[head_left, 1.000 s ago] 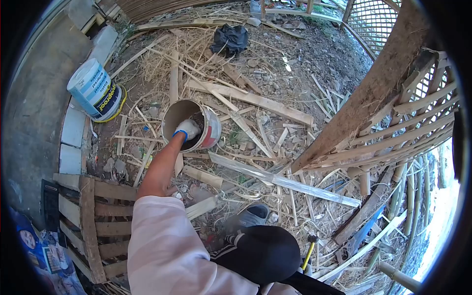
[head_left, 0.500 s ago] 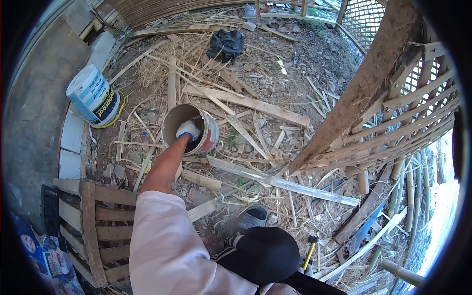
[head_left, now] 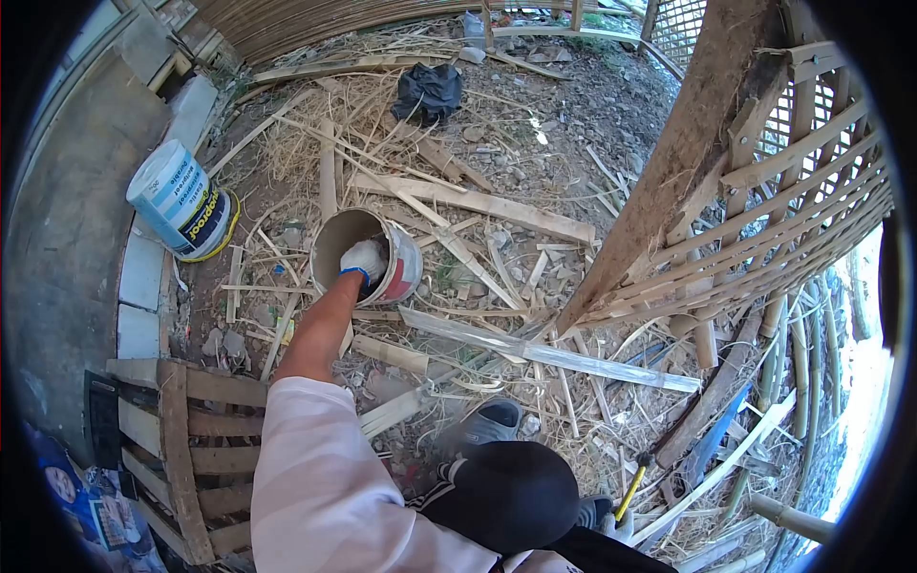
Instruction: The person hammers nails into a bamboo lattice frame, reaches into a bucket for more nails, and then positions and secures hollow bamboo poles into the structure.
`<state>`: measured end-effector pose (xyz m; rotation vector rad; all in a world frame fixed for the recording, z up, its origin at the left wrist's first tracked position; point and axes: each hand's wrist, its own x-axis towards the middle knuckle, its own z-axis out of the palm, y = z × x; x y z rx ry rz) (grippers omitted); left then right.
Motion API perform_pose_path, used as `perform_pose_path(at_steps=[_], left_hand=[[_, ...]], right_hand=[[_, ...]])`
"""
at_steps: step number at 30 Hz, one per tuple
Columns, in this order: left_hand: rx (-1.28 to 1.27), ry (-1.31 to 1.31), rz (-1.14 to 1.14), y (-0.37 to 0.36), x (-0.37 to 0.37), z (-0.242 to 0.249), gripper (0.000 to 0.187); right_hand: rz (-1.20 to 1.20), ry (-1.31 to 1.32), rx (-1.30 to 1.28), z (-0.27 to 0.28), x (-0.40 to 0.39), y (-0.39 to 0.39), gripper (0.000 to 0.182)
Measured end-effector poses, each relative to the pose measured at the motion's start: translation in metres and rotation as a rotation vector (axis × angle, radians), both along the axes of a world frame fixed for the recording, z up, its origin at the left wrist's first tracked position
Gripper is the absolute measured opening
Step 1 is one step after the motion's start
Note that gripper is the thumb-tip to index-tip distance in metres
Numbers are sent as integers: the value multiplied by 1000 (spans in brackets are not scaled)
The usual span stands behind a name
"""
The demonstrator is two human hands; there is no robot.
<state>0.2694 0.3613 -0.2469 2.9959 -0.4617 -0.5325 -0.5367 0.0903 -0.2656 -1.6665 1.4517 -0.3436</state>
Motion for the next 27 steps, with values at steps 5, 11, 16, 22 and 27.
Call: perform_pose_path(at_steps=[5, 11, 16, 22, 27], left_hand=[[-60, -68, -8, 0, -10, 11, 39], [-297, -158, 51, 14, -31, -30, 36], [-385, -165, 188, 10, -56, 1, 34], [-389, -86, 211, 8, -41, 9, 36], [-669, -13, 215, 18, -33, 33, 31]], right_hand=[[-125, 96, 44, 61, 54, 6, 17], [-124, 87, 70, 31, 15, -7, 20], [2, 179, 16, 5, -14, -24, 23], [77, 192, 3, 34, 28, -26, 16], [34, 55, 66, 33, 18, -28, 16]])
